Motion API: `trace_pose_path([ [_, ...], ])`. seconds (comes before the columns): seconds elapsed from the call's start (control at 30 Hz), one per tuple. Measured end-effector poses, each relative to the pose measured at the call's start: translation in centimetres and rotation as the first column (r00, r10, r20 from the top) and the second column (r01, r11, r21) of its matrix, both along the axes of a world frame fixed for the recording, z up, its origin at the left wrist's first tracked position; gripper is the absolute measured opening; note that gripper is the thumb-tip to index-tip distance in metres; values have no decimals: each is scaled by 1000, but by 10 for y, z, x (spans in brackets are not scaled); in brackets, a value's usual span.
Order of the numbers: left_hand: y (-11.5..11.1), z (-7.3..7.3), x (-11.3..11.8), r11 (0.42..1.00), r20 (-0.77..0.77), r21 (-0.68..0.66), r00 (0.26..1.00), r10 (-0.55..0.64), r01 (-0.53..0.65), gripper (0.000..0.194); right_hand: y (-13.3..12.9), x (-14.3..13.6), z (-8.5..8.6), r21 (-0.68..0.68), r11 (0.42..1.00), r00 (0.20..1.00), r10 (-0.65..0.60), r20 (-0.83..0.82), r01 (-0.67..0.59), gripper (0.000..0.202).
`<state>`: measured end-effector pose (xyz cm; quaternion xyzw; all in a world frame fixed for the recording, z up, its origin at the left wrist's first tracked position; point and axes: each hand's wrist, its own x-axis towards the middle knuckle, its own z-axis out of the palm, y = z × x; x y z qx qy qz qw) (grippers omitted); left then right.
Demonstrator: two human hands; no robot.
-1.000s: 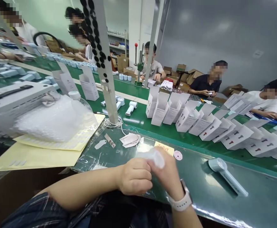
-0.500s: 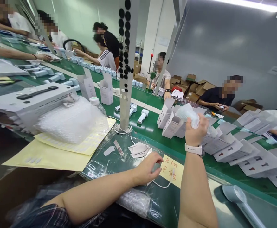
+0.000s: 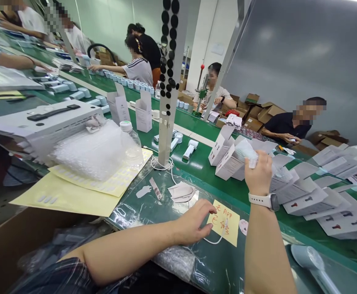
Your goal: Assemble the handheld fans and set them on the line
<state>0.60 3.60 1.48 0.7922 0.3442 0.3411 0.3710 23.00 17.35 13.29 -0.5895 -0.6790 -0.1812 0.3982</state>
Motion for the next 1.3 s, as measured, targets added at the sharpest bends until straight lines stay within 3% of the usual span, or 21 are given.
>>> trace_pose_path([
  [0.13, 0, -1, 0, 1000, -7, -1, 1000, 0, 0, 36, 1, 1, 19, -135, 989, 998, -62, -12, 60, 45],
  [0.27, -1, -2, 2, 1000, -35, 3, 999, -19, 20, 38, 8, 1, 51, -342, 934, 995, -99, 23, 101, 40],
  [0.43, 2, -5, 1, 1000, -48, -1, 999, -12, 12, 39, 36, -1, 95, -641, 739, 977, -189, 96, 206, 18],
  [0.53, 5, -6, 0, 1000, -29, 10, 999, 19, -19, 39, 59, -7, 106, -726, 632, 960, -230, 159, 271, 25],
  [0.67, 8, -7, 0, 999, -17, 19, 999, 45, -44, 39, 82, -19, 107, -747, 586, 948, -237, 211, 313, 23],
  [0.87, 9, -8, 1, 998, -48, 20, 997, 68, -67, 39, 97, -23, 103, -695, 622, 933, -239, 270, 360, 23],
  [0.97, 10, -9, 1, 997, -51, 24, 996, 72, -71, 41, 94, -18, 90, -674, 626, 920, -260, 295, 393, 30],
  [1.17, 12, -7, 0, 994, -86, 25, 991, 106, -105, 39, 78, -19, 44, -624, 653, 903, -322, 285, 430, 41],
  [1.3, 15, -10, 1, 996, -135, 14, 987, 88, -87, 38, 82, -9, 48, -586, 696, 910, -295, 293, 415, 46],
])
